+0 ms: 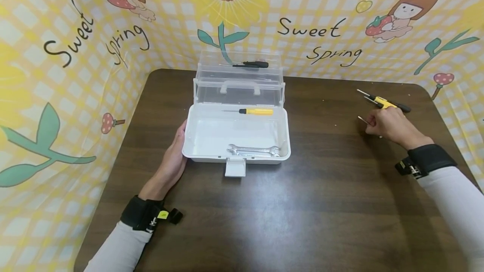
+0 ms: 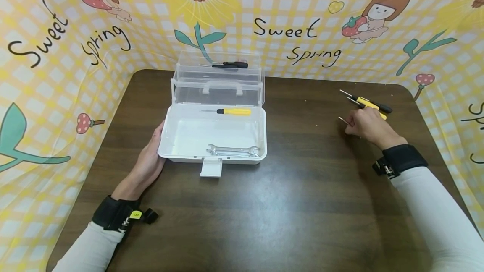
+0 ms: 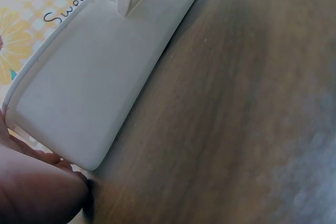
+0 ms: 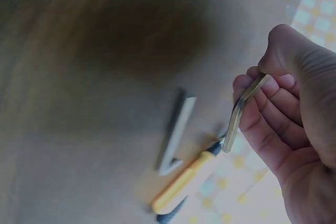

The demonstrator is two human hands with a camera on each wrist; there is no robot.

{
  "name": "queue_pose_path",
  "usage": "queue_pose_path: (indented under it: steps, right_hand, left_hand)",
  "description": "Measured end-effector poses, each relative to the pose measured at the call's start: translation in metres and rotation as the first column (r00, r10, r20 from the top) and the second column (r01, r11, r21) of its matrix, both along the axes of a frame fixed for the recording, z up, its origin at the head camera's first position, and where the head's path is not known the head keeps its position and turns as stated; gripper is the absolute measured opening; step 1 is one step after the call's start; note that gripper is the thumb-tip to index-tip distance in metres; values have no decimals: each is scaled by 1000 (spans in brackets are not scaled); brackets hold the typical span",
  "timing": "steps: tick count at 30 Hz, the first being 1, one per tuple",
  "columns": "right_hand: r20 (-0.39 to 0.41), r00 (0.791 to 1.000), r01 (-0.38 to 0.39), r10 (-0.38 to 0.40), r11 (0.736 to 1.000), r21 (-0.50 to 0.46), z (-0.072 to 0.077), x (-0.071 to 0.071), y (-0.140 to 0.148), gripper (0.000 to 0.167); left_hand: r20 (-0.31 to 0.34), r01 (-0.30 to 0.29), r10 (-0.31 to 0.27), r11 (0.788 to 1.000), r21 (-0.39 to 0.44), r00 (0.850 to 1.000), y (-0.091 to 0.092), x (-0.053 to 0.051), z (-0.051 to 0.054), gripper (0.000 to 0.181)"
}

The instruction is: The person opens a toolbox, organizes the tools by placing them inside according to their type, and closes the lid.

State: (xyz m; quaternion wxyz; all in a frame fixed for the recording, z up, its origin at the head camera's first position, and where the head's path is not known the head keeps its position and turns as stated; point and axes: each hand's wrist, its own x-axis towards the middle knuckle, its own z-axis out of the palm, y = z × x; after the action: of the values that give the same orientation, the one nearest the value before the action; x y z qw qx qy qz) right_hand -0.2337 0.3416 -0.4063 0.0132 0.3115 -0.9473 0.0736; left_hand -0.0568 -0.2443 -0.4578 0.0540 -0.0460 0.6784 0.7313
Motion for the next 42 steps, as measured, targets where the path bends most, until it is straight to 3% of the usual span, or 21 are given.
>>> queue_pose_path:
  steps: [5,12,16,22,31,36,42]
  right_hand:
    - [2,999,-47,47,999,-7,15,6,-13,15]
    - [47,984,-171,171,985,-5,47,16,-49,11]
    - [58,974,-218,218,976,-9,65,20,-71,20]
    - [11,953,-302,302,953,-34,87,23,-104,27]
    - [-92,904,-422,418,906,-38,126,21,-152,27]
    - [-101,892,-444,440,895,-25,141,15,-181,30]
    - [-97,890,-449,445,893,-21,150,2,-209,35]
  left_hand:
    - [9,2,-2,1000,-7,1000,0,0,0,68]
    - [8,-4,4,1000,2,1000,0,1,0,69]
    - [10,-5,5,1000,-3,1000,0,0,0,70]
    - [19,-4,4,1000,-8,1000,0,0,1,71]
    - [23,-6,7,1000,-3,1000,0,0,1,71]
    - [18,-5,5,1000,-1,1000,-1,0,1,70]
    - [11,-3,3,1000,5,1000,-1,0,0,70]
